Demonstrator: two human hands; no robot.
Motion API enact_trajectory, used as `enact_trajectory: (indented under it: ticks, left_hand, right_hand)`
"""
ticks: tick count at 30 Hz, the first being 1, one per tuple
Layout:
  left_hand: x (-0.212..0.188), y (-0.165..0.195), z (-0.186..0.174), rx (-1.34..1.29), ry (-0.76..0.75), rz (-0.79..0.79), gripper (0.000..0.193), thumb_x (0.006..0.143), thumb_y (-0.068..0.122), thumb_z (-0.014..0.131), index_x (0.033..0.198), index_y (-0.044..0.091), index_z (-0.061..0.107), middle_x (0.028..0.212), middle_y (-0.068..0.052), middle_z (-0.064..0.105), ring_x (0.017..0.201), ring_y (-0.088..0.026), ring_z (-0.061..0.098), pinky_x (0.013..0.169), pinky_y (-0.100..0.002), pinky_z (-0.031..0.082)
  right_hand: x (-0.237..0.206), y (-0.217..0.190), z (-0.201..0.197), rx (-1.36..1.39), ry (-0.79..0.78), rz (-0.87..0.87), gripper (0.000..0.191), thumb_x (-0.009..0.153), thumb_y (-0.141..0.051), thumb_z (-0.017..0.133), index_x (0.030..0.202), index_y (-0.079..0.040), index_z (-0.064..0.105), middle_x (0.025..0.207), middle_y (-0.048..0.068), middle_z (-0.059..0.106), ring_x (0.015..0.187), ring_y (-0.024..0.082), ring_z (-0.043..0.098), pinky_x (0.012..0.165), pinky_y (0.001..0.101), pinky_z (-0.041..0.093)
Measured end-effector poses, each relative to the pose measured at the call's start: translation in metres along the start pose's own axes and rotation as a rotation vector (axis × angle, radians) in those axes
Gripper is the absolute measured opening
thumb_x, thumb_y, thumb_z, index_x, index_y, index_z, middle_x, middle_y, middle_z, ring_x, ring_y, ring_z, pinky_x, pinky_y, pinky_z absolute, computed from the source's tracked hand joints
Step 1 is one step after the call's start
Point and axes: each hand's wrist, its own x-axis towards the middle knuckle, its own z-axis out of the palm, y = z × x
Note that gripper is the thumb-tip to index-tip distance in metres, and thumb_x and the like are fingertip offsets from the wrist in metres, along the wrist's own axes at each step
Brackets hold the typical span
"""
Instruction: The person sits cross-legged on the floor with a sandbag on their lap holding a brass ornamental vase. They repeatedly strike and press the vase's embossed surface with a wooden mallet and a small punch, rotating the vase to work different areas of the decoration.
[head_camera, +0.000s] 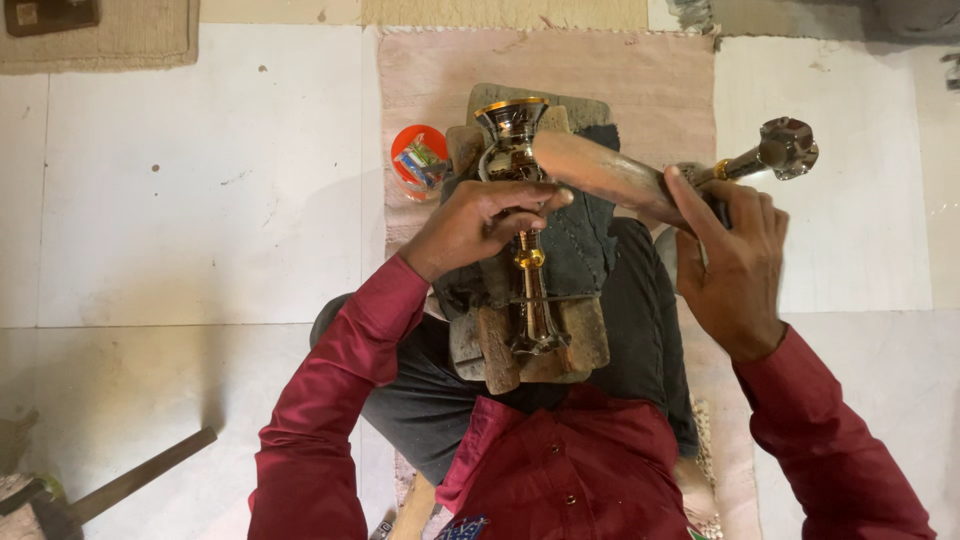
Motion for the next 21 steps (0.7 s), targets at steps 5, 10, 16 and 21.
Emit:
enact_trajectory:
  ticks: [5, 10, 16, 21]
  left_hand:
    - [-0.004, 0.003, 0.003, -0.115, 0.209, -0.146, 0.047, 0.101, 0.005, 0.072, 0.145, 0.011, 0.057, 0.108, -0.007, 0.078, 0.098, -0.015, 0.076, 0.088, -0.031, 0.063]
    - [0.013, 0.014, 0.004, 0.058, 0.081, -0.151, 0.047, 0.094, 0.008, 0.077, 0.138, 0.013, 0.061, 0.11, -0.008, 0.078, 0.085, -0.015, 0.079, 0.078, -0.029, 0.066]
    - [0.05, 0.023, 0.008, 0.324, -0.195, -0.058, 0.05, 0.088, 0.002, 0.074, 0.136, 0.012, 0.064, 0.097, -0.015, 0.077, 0.084, -0.025, 0.079, 0.078, -0.039, 0.06]
    - [0.068, 0.023, 0.018, 0.631, -0.239, 0.096, 0.051, 0.075, 0.008, 0.08, 0.125, 0.013, 0.069, 0.092, -0.016, 0.076, 0.085, -0.037, 0.074, 0.074, -0.048, 0.056]
  right_hand:
    - [-0.007, 0.004, 0.02, 0.202, -0.15, 0.077, 0.069, 0.091, -0.004, 0.074, 0.156, -0.015, 0.053, 0.12, 0.017, 0.062, 0.106, 0.031, 0.058, 0.092, 0.0439, 0.05]
    - [-0.027, -0.006, 0.051, 0.517, -0.158, 0.275, 0.07, 0.09, -0.008, 0.075, 0.156, -0.015, 0.05, 0.113, 0.014, 0.061, 0.1, 0.025, 0.06, 0.086, 0.0363, 0.051]
    - [-0.039, -0.012, 0.067, 0.645, -0.123, 0.409, 0.071, 0.088, -0.007, 0.075, 0.155, -0.012, 0.05, 0.115, 0.014, 0.061, 0.1, 0.023, 0.062, 0.085, 0.0343, 0.053]
    - [-0.043, -0.015, 0.075, 0.726, -0.069, 0.432, 0.068, 0.088, -0.004, 0.072, 0.152, -0.014, 0.054, 0.118, 0.013, 0.062, 0.105, 0.022, 0.065, 0.087, 0.0338, 0.054]
